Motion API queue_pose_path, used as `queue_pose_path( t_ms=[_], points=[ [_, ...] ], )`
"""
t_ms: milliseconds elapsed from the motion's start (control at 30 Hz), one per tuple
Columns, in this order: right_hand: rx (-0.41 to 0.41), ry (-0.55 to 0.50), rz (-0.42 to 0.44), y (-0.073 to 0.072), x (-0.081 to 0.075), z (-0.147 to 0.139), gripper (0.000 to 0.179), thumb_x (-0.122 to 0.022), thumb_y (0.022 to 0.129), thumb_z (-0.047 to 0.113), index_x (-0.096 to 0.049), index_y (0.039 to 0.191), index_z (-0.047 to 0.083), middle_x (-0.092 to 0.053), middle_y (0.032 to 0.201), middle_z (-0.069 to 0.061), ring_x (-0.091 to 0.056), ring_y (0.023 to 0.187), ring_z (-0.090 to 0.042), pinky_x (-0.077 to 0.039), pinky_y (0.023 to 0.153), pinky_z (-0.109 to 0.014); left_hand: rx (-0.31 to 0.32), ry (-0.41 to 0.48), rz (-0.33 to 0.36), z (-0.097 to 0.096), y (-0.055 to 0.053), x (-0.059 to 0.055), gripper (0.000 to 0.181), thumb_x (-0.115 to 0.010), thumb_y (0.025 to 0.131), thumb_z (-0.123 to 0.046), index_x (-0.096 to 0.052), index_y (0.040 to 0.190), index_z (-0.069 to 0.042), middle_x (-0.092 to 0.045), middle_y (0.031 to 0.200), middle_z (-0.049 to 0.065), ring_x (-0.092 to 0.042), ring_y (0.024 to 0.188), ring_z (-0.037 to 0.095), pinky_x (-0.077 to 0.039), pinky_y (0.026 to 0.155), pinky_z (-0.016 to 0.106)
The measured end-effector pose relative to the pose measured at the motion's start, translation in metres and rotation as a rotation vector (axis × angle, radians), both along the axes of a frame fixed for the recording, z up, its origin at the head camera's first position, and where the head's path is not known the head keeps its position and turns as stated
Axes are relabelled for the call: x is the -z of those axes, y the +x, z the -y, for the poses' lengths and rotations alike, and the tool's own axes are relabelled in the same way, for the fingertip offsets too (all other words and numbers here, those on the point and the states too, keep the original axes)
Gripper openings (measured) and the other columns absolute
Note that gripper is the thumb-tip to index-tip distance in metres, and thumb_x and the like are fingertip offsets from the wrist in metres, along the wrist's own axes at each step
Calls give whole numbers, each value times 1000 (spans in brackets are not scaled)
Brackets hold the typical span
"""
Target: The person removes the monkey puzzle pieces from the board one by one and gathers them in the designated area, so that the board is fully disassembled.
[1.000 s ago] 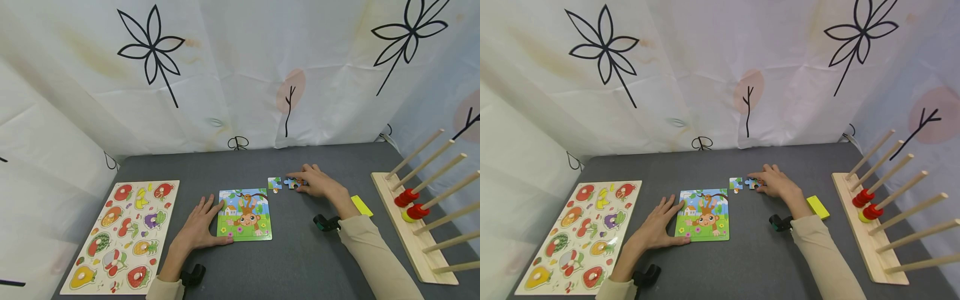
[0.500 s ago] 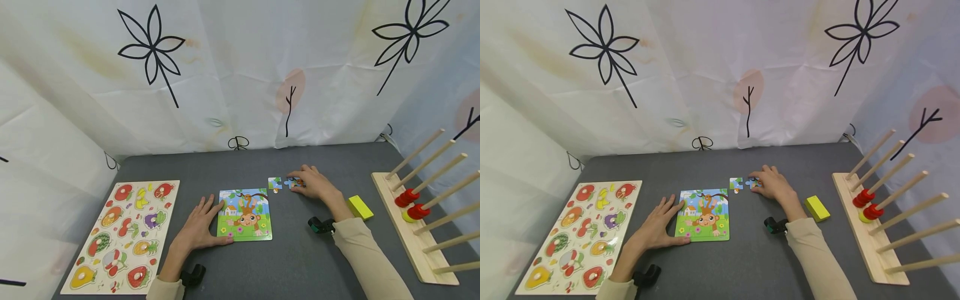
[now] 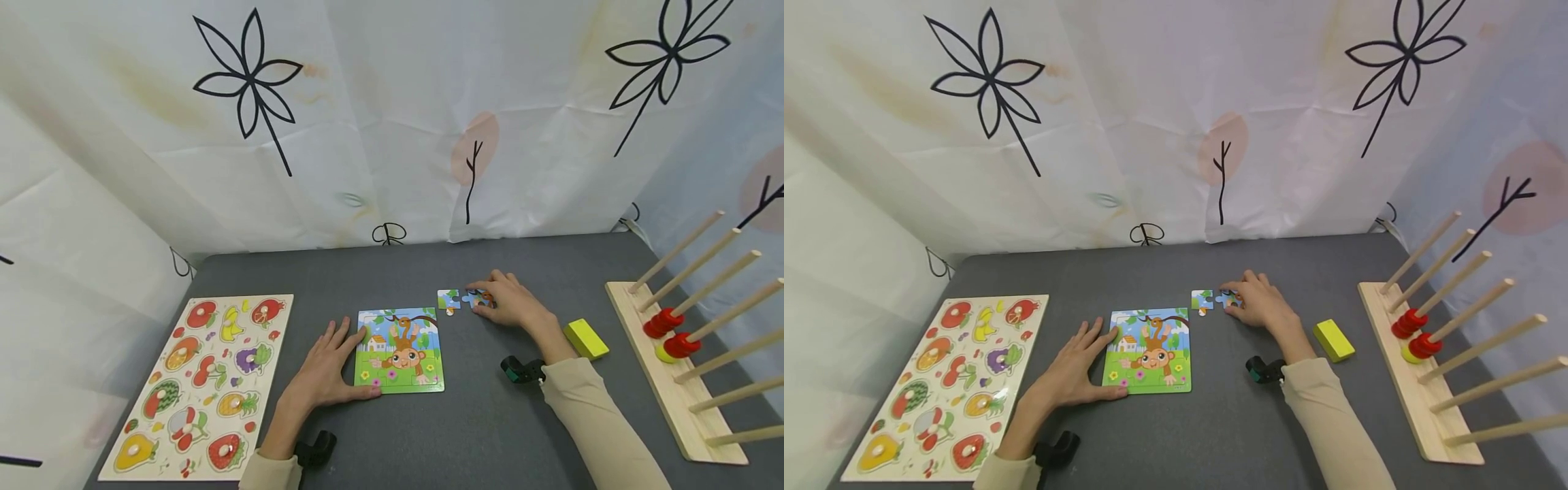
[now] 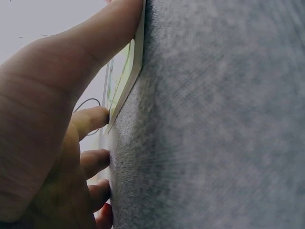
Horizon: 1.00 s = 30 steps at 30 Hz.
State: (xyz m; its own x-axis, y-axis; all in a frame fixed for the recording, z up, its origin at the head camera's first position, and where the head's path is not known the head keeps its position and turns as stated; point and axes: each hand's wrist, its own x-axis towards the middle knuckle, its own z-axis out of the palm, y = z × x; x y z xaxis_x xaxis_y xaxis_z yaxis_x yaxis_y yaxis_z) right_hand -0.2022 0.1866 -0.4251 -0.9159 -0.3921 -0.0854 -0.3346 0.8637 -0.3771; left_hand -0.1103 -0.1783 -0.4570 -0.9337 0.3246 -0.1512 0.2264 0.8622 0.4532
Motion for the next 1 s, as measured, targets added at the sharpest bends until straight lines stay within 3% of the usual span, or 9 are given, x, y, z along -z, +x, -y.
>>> queue_pose_path(
  t_ms=[267, 500, 867, 1000],
  points=[
    [29, -63, -83, 5, 4, 4, 45, -73, 96, 24, -65, 139, 12, -58, 122, -20, -49, 104, -34, -46, 73, -43, 5, -1, -1, 0, 0, 1, 111, -83, 70, -66, -39, 159, -17, -20, 171, 20, -13, 159, 46, -20, 126, 65],
    [26, -104, -123, 10, 3, 20, 43, -74, 95, 23, -67, 136, 11, -59, 125, -18, -49, 105, -33, -47, 74, -42, 1, -1, 3, 0, 0, 1, 111, -83, 70, -66, -39, 160, -18, -20, 171, 20, -12, 159, 46, -20, 127, 64],
    [-46, -189, -88, 21, 3, 43, 37, -74, 95, 22, -70, 131, 14, -60, 125, -16, -50, 110, -33, -50, 81, -50, 0, -6, -3, 1, 0, 2, 112, -82, 70, -68, -38, 160, -18, -20, 171, 19, -13, 159, 46, -20, 126, 65],
    [-79, -202, -88, 26, 3, 53, 36, -76, 94, 24, -72, 128, 15, -59, 126, -15, -49, 107, -31, -47, 78, -43, 0, -7, -5, 1, 0, 1, 111, -82, 70, -68, -38, 160, -18, -21, 171, 20, -13, 159, 46, -21, 126, 65]
  ],
)
